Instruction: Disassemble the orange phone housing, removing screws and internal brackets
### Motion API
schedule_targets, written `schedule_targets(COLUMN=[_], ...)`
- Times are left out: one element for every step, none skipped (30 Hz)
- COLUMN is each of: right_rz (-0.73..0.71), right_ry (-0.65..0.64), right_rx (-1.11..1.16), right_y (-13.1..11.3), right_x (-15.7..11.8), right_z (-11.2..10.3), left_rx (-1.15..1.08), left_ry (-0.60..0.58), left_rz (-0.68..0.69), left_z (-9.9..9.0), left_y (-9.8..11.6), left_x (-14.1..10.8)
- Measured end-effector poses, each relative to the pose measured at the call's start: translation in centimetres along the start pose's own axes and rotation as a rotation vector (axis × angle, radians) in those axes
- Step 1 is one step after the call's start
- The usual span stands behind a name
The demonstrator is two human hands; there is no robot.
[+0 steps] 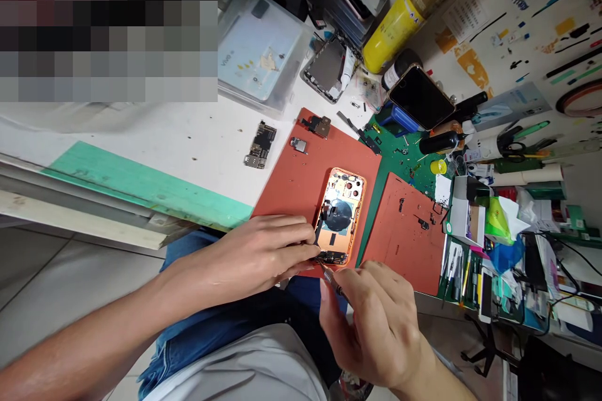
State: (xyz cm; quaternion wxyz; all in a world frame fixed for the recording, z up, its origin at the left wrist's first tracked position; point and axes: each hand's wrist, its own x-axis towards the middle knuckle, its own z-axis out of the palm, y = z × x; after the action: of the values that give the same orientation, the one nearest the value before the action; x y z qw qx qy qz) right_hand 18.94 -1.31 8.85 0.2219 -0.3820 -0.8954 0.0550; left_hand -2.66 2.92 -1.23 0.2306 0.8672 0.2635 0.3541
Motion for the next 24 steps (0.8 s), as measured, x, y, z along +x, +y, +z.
schedule_targets(right_rz=[0.0, -0.001, -0.004, -0.007, -0.01, -0.011, -0.009, -0.004, -0.001, 0.004, 0.007, 0.01, 0.011, 0.012, 0.011, 0.011, 0.009, 0.005, 0.005, 0.005, 0.007, 0.011, 0.013, 0.015], right_ry=[-0.002, -0.008, -0.014, -0.025, -0.029, -0.03, -0.034, -0.038, -0.04, -0.043, -0.046, -0.052, -0.056, -0.059, -0.061, -0.064, -0.064, -0.062, -0.061, -0.06, -0.056, -0.053, -0.049, -0.045], right_rx=[0.009, 0.016, 0.022, 0.023, 0.018, 0.011, 0.006, 0.002, 0.001, 0.004, 0.011, 0.019, 0.029, 0.038, 0.042, 0.039, 0.03, 0.018, 0.005, -0.006, -0.013, -0.017, -0.018, -0.017], right_y=[-0.01, -0.03, -0.05, -0.07, -0.09, -0.11, -0.13, -0.14, -0.15, -0.15, -0.16, -0.17, -0.18, -0.21, -0.24, -0.27, -0.31, -0.35, -0.38, -0.4, -0.42, -0.42, -0.43, -0.43], right_x=[0.01, 0.03, 0.05, 0.09, 0.13, 0.18, 0.23, 0.28, 0.32, 0.37, 0.41, 0.45, 0.48, 0.51, 0.52, 0.54, 0.54, 0.55, 0.55, 0.57, 0.6, 0.65, 0.72, 0.81], right_z=[-0.04, -0.09, -0.15, -0.21, -0.26, -0.29, -0.3, -0.3, -0.27, -0.24, -0.2, -0.16, -0.13, -0.12, -0.12, -0.13, -0.15, -0.18, -0.19, -0.19, -0.17, -0.14, -0.09, -0.05], left_rx=[-0.001, -0.002, -0.003, -0.004, -0.005, -0.007, -0.008, -0.009, -0.009, -0.01, -0.01, -0.012, -0.014, -0.015, -0.017, -0.018, -0.019, -0.02, -0.02, -0.019, -0.017, -0.015, -0.013, -0.011], left_ry=[0.002, 0.001, -0.002, -0.007, -0.01, -0.012, -0.011, -0.008, -0.003, 0.003, 0.009, 0.013, 0.014, 0.014, 0.014, 0.012, 0.01, 0.01, 0.01, 0.011, 0.012, 0.014, 0.016, 0.016], left_rz=[0.001, 0.002, 0.001, 0.0, -0.001, -0.001, 0.0, 0.001, 0.003, 0.006, 0.008, 0.009, 0.009, 0.009, 0.009, 0.008, 0.007, 0.008, 0.008, 0.007, 0.007, 0.008, 0.008, 0.009], left_z=[-0.02, -0.04, -0.07, -0.09, -0.11, -0.12, -0.11, -0.09, -0.05, -0.02, 0.02, 0.04, 0.04, 0.02, -0.01, -0.04, -0.07, -0.08, -0.09, -0.08, -0.06, -0.03, -0.02, 0.0], left_y=[0.0, 0.01, 0.01, 0.02, 0.03, 0.03, 0.03, 0.02, 0.01, 0.0, 0.0, -0.01, 0.0, 0.01, 0.02, 0.03, 0.04, 0.04, 0.04, 0.03, 0.02, 0.01, 0.0, 0.0], left_x=[0.0, 0.01, 0.01, 0.02, 0.03, 0.05, 0.06, 0.08, 0.09, 0.1, 0.1, 0.09, 0.09, 0.08, 0.09, 0.09, 0.1, 0.11, 0.12, 0.12, 0.12, 0.11, 0.1, 0.09])
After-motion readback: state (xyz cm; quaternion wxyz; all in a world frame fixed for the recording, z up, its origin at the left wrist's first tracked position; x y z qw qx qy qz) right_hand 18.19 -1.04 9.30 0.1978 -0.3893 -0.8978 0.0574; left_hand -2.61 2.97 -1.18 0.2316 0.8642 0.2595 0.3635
